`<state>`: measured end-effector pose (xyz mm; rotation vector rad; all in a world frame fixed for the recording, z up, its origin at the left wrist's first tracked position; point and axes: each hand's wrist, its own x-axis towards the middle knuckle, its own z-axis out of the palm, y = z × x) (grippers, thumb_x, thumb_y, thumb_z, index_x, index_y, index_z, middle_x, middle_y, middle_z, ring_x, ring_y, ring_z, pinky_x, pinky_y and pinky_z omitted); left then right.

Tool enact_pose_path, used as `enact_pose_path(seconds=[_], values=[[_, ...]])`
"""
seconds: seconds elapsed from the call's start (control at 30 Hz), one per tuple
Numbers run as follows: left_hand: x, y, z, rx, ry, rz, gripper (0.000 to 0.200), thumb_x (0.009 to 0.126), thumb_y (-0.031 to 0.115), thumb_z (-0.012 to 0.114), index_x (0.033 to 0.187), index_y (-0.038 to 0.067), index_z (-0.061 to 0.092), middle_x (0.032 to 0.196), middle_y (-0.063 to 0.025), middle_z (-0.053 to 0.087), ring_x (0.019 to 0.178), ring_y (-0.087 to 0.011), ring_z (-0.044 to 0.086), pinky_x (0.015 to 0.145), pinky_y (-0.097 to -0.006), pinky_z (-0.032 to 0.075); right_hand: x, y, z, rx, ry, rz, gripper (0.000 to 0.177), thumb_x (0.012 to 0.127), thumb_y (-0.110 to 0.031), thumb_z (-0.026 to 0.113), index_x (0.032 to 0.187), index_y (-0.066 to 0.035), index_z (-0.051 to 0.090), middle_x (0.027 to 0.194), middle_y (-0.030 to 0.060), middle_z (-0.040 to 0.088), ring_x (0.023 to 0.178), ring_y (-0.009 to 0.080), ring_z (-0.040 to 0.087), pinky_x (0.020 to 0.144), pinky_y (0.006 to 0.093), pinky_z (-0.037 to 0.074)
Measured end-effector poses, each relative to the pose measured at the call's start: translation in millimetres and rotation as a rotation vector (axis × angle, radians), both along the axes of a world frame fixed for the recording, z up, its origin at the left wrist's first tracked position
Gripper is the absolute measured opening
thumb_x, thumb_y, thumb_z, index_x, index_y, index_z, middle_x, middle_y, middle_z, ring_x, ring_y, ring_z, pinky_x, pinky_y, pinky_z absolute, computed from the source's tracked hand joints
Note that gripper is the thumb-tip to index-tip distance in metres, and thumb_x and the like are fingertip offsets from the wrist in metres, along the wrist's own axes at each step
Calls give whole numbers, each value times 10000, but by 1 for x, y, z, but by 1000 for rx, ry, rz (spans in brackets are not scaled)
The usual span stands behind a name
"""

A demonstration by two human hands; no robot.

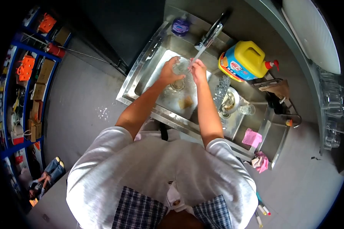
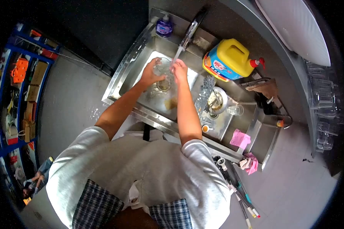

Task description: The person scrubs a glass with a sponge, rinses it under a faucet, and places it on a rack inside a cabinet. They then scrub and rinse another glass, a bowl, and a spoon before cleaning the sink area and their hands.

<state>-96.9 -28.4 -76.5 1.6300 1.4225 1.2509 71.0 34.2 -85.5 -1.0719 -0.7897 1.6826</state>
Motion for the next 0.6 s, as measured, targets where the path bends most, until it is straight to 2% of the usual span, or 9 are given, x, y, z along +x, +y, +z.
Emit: enact_pose_path(seconds=[0.03,0.13,0.27,0.3,0.4,0.43,0.53,0.57,0.6], values=[[2,1,0,9,19,-6,830,527,164,848,1245,38,451,1116,-113,571,1053,-217,543,944,-336,408,-3,-4,10,0,28,-79,210,810,18,528,1012,0,583,815,67,622,642,129,565,557,231,447],[8,10,-3,27,35,-25,852,524,163,842,1266,51,438,1156,-121,561,1085,-235,535,955,-348,407,2,-7,11,210,-278,77,247,806,26,527,1045,-18,572,821,57,624,654,128,568,542,239,446],[24,23,-8,39,-145,-90,889,528,147,821,1310,59,406,1212,-128,544,1141,-240,518,967,-348,413,13,-8,11,-260,-51,306,276,840,-91,553,1115,-75,541,1029,68,604,861,243,622,748,422,541],[29,26,-15,57,-217,-103,892,530,137,816,1315,56,400,1210,-129,545,1136,-232,519,964,-343,414,16,-14,21,-276,129,358,340,903,-246,509,1207,-98,474,1100,94,544,882,315,620,759,530,520],[35,32,-4,27,-306,-133,894,537,104,803,1325,49,385,1205,-118,538,1136,-215,502,953,-340,414,20,-23,37,-284,377,274,443,912,-385,503,1252,-107,445,1127,95,532,1019,354,572,814,630,447],[36,32,5,-3,-342,-151,893,539,105,805,1324,51,383,1210,-116,531,1142,-216,494,956,-343,411,22,-23,32,-328,423,250,585,886,-554,456,1283,-124,439,1196,108,530,1098,367,528,841,666,395],[42,27,28,-77,-449,-189,890,550,103,812,1322,57,372,1225,-111,506,1161,-212,468,961,-344,402,18,-19,11,-442,503,307,670,858,-638,421,1301,-136,436,1259,109,525,1097,351,538,834,649,404],[44,28,33,-97,-481,-198,890,553,103,814,1322,59,367,1229,-110,497,1167,-210,459,962,-343,400,12,-18,0,-403,340,281,717,823,-693,410,1301,-160,446,1278,103,529,1107,331,542,840,586,436],[44,33,28,-76,-485,-224,892,555,108,818,1321,60,363,1226,-109,498,1164,-204,460,960,-338,400,7,-17,-6,-391,387,249,697,823,-681,421,1293,-168,458,1272,87,535,1116,318,532,858,566,427]])
